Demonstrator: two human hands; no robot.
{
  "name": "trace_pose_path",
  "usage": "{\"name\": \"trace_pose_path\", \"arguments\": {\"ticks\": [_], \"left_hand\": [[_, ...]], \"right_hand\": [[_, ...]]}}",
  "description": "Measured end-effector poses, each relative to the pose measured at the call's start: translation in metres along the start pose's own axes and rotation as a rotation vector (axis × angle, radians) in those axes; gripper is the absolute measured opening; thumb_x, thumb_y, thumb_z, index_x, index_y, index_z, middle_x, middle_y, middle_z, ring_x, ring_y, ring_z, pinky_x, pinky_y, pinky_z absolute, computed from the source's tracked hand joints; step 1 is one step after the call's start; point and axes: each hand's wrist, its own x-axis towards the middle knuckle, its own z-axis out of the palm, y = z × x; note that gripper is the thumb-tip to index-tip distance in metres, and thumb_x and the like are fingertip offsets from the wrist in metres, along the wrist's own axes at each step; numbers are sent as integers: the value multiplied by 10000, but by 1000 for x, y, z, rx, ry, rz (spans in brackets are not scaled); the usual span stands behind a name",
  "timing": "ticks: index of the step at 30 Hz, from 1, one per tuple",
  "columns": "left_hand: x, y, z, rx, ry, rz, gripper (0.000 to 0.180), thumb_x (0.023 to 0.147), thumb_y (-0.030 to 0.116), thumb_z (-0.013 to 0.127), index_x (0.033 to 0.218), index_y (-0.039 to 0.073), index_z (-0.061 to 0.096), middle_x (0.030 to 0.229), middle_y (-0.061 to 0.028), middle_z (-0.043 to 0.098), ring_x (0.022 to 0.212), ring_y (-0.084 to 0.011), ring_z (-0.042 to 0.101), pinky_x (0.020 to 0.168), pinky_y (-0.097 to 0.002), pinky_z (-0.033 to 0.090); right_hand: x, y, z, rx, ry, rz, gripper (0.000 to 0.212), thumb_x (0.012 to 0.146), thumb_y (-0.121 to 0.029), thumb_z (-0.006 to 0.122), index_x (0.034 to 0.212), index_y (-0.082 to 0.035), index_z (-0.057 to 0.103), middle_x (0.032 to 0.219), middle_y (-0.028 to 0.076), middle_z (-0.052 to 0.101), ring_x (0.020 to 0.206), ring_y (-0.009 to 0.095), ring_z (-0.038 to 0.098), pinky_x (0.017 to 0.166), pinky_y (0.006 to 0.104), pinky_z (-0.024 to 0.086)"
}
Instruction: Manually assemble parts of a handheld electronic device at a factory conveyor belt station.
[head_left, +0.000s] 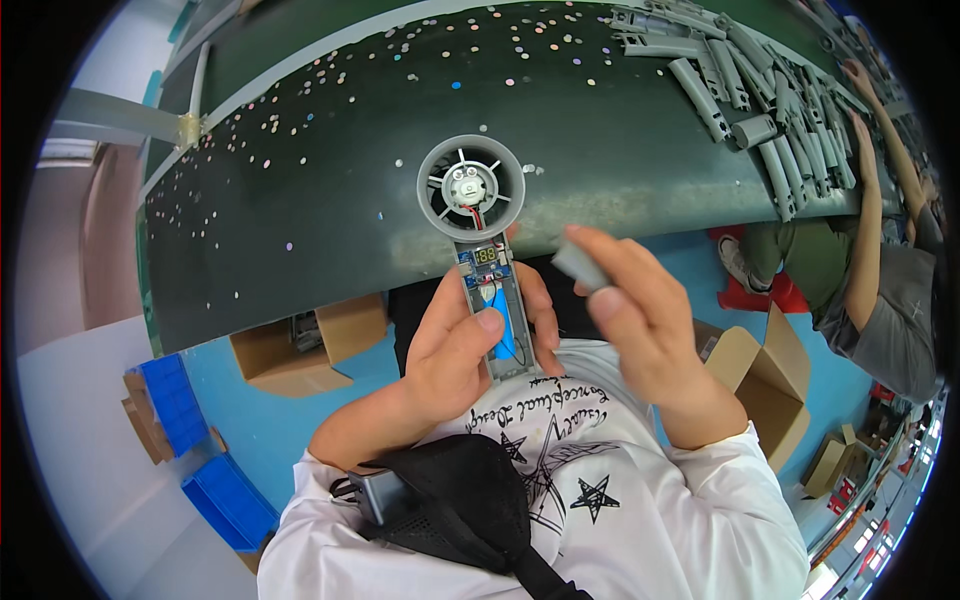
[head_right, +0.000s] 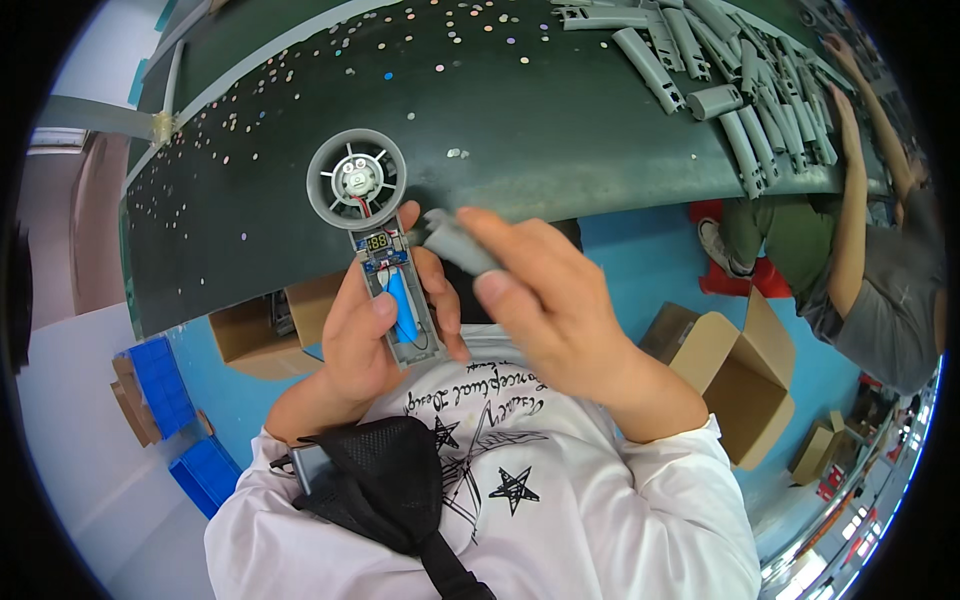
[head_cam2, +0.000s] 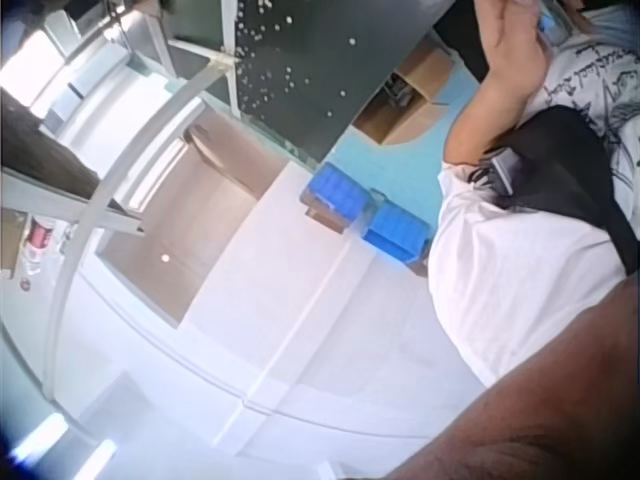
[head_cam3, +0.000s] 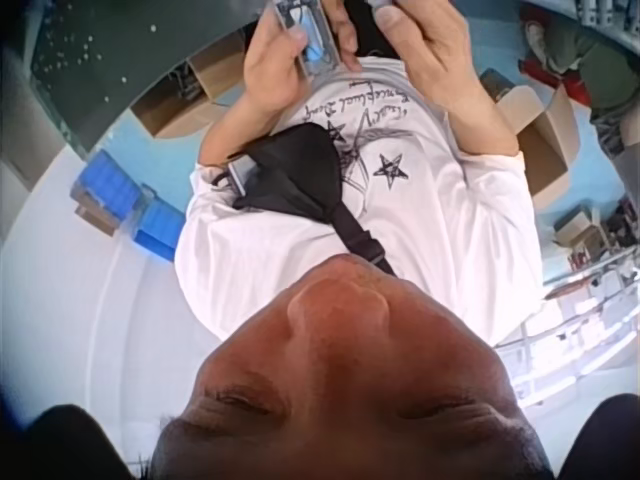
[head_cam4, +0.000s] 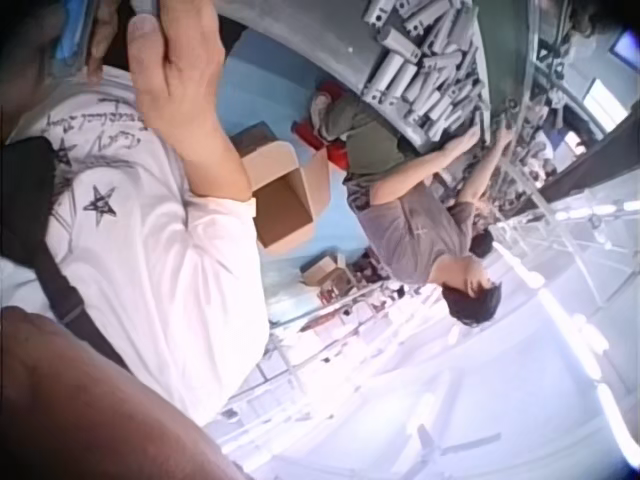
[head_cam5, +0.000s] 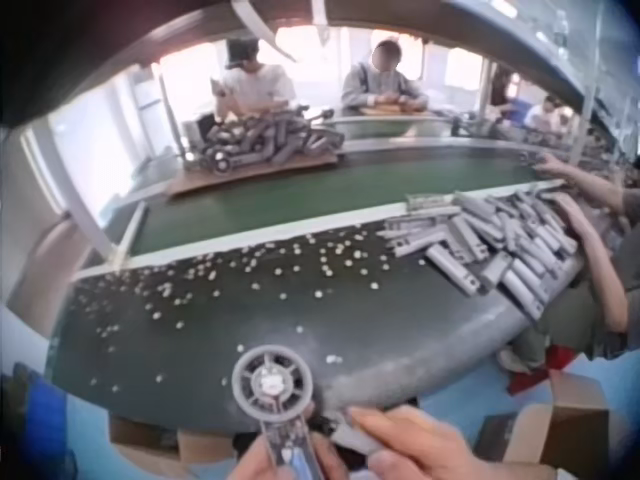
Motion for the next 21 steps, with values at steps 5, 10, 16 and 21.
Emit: {"name": "trace_pose_path", "arguments": {"ticks": [5,10,16,21], "left_hand": [[-3,0,7,267,115,85,407,970,143,444,1335,1,330,1219,-127,516,1076,-221,553,907,-361,481],[-5,-7,1,301,126,173,461,955,8,407,1397,7,274,1289,-106,485,1181,-164,482,1023,-338,378],[-8,-12,-4,289,104,146,528,948,-21,393,1441,-1,204,1315,-105,445,1191,-158,462,1023,-331,374],[-5,-14,-7,385,87,189,546,939,-46,384,1445,-3,183,1288,-107,439,1182,-160,457,1007,-315,376]], "right_hand": [[4,-12,16,-301,44,-260,523,754,-86,730,1254,-13,596,987,111,589,720,201,543,602,297,462],[10,-14,26,-400,71,-339,499,734,-86,735,1216,-21,623,986,92,592,707,205,545,581,301,465],[12,-16,33,-429,97,-314,476,732,-89,736,1192,-19,634,969,95,593,700,211,546,578,303,464],[13,-17,37,-472,132,-326,474,734,-92,740,1186,-2,630,943,98,585,731,223,540,592,310,455]]}}
